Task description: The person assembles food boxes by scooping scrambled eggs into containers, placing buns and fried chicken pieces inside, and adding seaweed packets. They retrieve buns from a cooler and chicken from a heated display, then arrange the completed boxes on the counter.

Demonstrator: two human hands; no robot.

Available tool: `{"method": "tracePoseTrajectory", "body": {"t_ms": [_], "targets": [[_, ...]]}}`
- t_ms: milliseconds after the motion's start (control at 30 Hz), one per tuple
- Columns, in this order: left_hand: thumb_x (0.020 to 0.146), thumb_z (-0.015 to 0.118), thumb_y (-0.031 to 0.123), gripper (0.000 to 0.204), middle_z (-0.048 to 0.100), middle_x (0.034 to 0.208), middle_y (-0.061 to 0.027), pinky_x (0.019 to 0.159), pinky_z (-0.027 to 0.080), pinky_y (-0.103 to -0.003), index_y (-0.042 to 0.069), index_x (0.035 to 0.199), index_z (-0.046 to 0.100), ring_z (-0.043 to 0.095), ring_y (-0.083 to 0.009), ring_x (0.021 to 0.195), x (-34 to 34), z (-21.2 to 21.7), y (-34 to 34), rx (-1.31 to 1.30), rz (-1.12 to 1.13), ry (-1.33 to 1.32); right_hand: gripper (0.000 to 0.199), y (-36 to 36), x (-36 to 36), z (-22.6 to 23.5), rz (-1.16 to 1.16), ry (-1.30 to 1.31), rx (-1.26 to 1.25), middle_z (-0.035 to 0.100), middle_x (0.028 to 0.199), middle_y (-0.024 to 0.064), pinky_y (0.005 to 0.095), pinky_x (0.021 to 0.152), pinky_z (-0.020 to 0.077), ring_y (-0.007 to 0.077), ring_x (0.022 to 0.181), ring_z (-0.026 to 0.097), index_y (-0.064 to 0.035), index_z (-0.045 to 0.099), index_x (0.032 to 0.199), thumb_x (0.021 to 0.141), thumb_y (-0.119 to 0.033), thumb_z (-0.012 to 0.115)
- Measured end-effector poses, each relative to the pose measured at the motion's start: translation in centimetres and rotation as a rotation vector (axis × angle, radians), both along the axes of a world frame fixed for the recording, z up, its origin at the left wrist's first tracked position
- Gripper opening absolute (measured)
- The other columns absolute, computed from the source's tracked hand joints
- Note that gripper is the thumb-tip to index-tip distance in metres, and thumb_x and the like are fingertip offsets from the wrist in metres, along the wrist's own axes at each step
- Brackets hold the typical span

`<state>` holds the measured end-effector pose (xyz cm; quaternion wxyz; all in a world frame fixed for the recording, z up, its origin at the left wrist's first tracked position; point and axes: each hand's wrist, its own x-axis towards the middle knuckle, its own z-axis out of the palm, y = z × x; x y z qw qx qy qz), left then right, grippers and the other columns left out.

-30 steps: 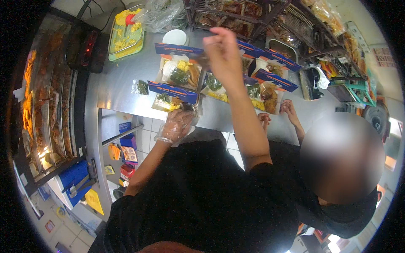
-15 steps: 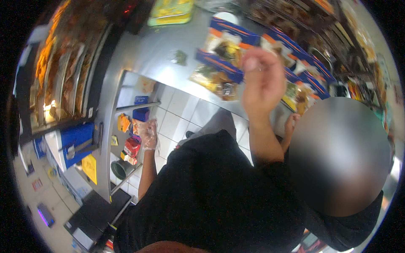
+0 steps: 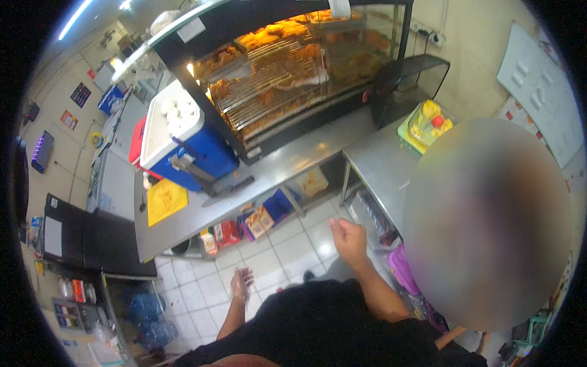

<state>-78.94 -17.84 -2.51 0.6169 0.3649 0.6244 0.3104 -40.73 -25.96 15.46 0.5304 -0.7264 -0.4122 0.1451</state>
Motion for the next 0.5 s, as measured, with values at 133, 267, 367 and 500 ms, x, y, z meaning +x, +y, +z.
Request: {"method": "tracePoseTrajectory", "body": {"t_ms": [133,267,367,500], "targets": [[0.093,0.039,0.055,0.061,0.064,0.093,-0.0092,0.069,0.048,-0.030,0.000,0.110,0.058,0.058,-0.0161,0.079,3.4,-1.0,4.1,0.074,0.009,-0.096,0.024,5.4,4.5,3.1,-0.053,-0.056,0.159,0.033,0.050,-0.0048,0.0266,0.043,0.0239,0.0046,0.048,0.029,-0.0028,0.053,0.069,0.088,-0.016,0.061],[0.092,0.043,0.055,0.058,0.064,0.089,-0.0084,0.066,0.047,-0.028,0.001,0.103,0.059,0.058,-0.0143,0.075,8.9,0.5,7.1,0.140,0.041,-0.204,0.021,12.1,10.8,8.4,0.008,-0.136,0.383,0.046,0.060,-0.0025,0.0235,0.052,0.0346,0.0057,0.057,0.042,-0.0040,0.060,0.099,0.084,-0.018,0.066],[0.089,0.047,0.059,0.059,0.064,0.087,-0.0083,0.065,0.046,-0.027,0.002,0.100,0.059,0.058,-0.0139,0.072,12.6,1.4,9.2,0.177,0.052,-0.255,0.028,17.6,15.9,13.4,0.070,-0.211,0.582,0.055,0.079,0.0004,0.0217,0.064,0.0433,0.0069,0.069,0.051,-0.0025,0.058,0.106,0.082,-0.014,0.067],[0.090,0.044,0.059,0.061,0.064,0.088,-0.0094,0.064,0.046,-0.026,0.001,0.102,0.058,0.058,-0.0150,0.072,16.2,2.6,12.5,0.194,0.095,-0.321,0.032,24.0,22.7,18.7,0.000,-0.142,0.707,0.059,0.090,0.0040,0.0240,0.074,0.0459,0.0097,0.078,0.056,-0.0027,0.057,0.108,0.081,-0.016,0.069]]}}
